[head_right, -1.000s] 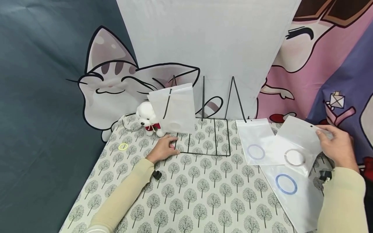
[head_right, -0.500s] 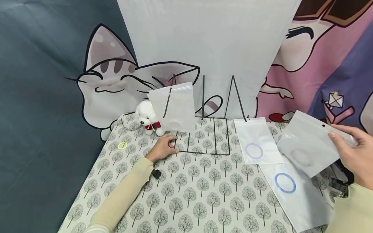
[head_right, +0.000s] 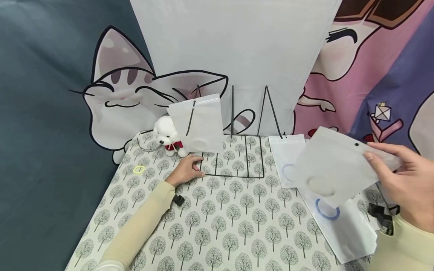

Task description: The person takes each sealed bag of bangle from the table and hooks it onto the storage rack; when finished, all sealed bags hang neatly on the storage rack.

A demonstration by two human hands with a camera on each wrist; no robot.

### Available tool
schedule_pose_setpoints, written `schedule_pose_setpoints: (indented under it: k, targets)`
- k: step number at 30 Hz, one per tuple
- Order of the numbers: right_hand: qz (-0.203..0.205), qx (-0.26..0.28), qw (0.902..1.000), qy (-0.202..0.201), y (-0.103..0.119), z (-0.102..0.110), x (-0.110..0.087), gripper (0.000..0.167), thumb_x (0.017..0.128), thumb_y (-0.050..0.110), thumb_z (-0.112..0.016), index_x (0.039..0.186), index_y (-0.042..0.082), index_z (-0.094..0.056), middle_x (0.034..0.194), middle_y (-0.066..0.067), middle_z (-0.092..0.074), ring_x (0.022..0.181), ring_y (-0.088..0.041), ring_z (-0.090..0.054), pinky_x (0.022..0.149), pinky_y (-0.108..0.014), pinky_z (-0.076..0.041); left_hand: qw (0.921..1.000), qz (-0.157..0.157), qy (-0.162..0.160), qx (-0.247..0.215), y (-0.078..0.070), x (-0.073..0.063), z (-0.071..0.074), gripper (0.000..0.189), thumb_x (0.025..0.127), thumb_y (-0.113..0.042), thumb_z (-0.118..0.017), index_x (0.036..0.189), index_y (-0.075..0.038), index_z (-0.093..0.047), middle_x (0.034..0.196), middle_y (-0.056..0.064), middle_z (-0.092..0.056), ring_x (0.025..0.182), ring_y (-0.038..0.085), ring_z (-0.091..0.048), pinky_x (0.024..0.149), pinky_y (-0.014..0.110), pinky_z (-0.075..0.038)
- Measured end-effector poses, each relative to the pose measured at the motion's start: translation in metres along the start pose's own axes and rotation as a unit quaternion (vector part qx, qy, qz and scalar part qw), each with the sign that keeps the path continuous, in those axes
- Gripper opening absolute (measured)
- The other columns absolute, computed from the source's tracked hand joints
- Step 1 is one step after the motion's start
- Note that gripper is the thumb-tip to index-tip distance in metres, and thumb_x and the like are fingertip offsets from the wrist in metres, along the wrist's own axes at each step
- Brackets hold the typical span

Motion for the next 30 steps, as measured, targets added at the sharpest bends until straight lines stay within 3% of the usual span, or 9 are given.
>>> schedule_pose_setpoints:
  k: [2,4,7,10,11,15,18,22,30]
  targets:
    - [0.007,0.061,0.9979,0.022,0.016,-0.009,0.0,0.026,0.091,-0.012,-0.071,0.115,-0.022,-0.069,0.101,0.029,-0.074,0.075,0.017,-0.066,0.069,0.001,-0.048,1.0,-0.001,0.0,-0.001,0.001,0.0,0.001,0.079,0.079,-0.025,-0.094,0.149,-0.009,-0.06,0.146,0.019,-0.06,0.104,0.027,-0.07,0.129,0.056,-0.03]
    - [0.014,0.124,0.9912,0.043,0.031,-0.019,-0.001,0.025,0.087,-0.02,-0.068,0.112,-0.026,-0.067,0.098,0.018,-0.079,0.07,0.011,-0.068,0.064,-0.002,-0.049,1.0,0.002,-0.001,-0.001,0.001,0.0,0.001,0.079,0.079,-0.026,-0.094,0.149,-0.01,-0.06,0.15,0.02,-0.058,0.101,0.024,-0.071,0.129,0.056,-0.03]
    - [0.015,0.138,0.9883,0.063,0.055,-0.031,-0.003,0.025,0.083,-0.025,-0.07,0.107,-0.024,-0.069,0.092,0.012,-0.08,0.053,0.006,-0.057,0.049,-0.004,-0.039,1.0,0.003,0.0,0.0,0.0,0.0,0.002,0.078,0.08,-0.027,-0.094,0.149,-0.01,-0.061,0.157,0.021,-0.05,0.083,0.016,-0.07,0.123,0.054,-0.04]
    - [0.042,0.148,0.9857,0.069,0.073,-0.044,-0.004,0.022,0.079,-0.023,-0.076,0.1,-0.021,-0.073,0.091,0.005,-0.081,0.05,0.004,-0.046,0.046,-0.01,-0.032,1.0,-0.001,0.004,0.002,-0.001,0.001,0.001,0.077,0.082,-0.027,-0.093,0.149,-0.008,-0.06,0.155,0.02,-0.052,0.08,0.01,-0.067,0.113,0.049,-0.051]
    - [0.058,0.125,0.988,0.068,0.078,-0.049,-0.003,0.02,0.079,-0.019,-0.078,0.099,-0.018,-0.075,0.092,0.006,-0.081,0.053,0.006,-0.046,0.048,-0.01,-0.03,1.0,-0.002,0.004,0.004,-0.001,0.002,0.001,0.077,0.082,-0.027,-0.093,0.149,-0.008,-0.06,0.154,0.019,-0.054,0.08,0.009,-0.067,0.109,0.048,-0.054]
    - [0.123,0.169,0.9747,0.081,0.087,-0.073,0.001,0.016,0.08,-0.013,-0.08,0.095,-0.017,-0.076,0.095,-0.005,-0.082,0.078,0.004,-0.068,0.07,-0.008,-0.048,1.0,0.006,0.003,-0.001,-0.002,0.002,-0.001,0.077,0.081,-0.024,-0.093,0.148,-0.009,-0.06,0.153,0.017,-0.055,0.082,0.009,-0.067,0.103,0.044,-0.058]
    - [0.146,0.183,0.9673,0.098,0.091,-0.09,0.004,0.014,0.083,-0.008,-0.081,0.095,-0.015,-0.077,0.095,-0.006,-0.082,0.094,0.0,-0.074,0.086,-0.012,-0.053,0.9999,0.012,0.002,-0.008,-0.003,0.002,0.0,0.077,0.081,-0.024,-0.094,0.148,-0.009,-0.06,0.157,0.018,-0.051,0.083,0.01,-0.068,0.111,0.046,-0.054]
    - [0.169,0.163,0.9644,0.122,0.094,-0.111,0.006,0.015,0.085,-0.001,-0.083,0.095,-0.011,-0.078,0.093,-0.004,-0.082,0.089,0.005,-0.071,0.085,-0.009,-0.053,0.9997,0.018,0.002,-0.019,-0.003,0.002,0.001,0.078,0.08,-0.023,-0.094,0.149,-0.01,-0.06,0.161,0.02,-0.047,0.083,0.011,-0.068,0.121,0.051,-0.044]
    - [0.175,0.153,0.9589,0.163,0.099,-0.147,0.006,0.026,0.076,-0.011,-0.08,0.102,-0.003,-0.08,0.087,-0.011,-0.08,0.076,0.005,-0.066,0.076,-0.008,-0.051,0.9995,0.021,0.004,-0.023,-0.003,0.002,0.0,0.076,0.081,-0.023,-0.094,0.148,-0.01,-0.06,0.152,0.017,-0.055,0.084,0.011,-0.067,0.11,0.047,-0.053]
Point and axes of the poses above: each hand's wrist, its own x-axis towards the middle knuckle, its own z-axis out of the back of the hand, y = z × x, the point moved 1 cm from there along x, towards the middle knuckle
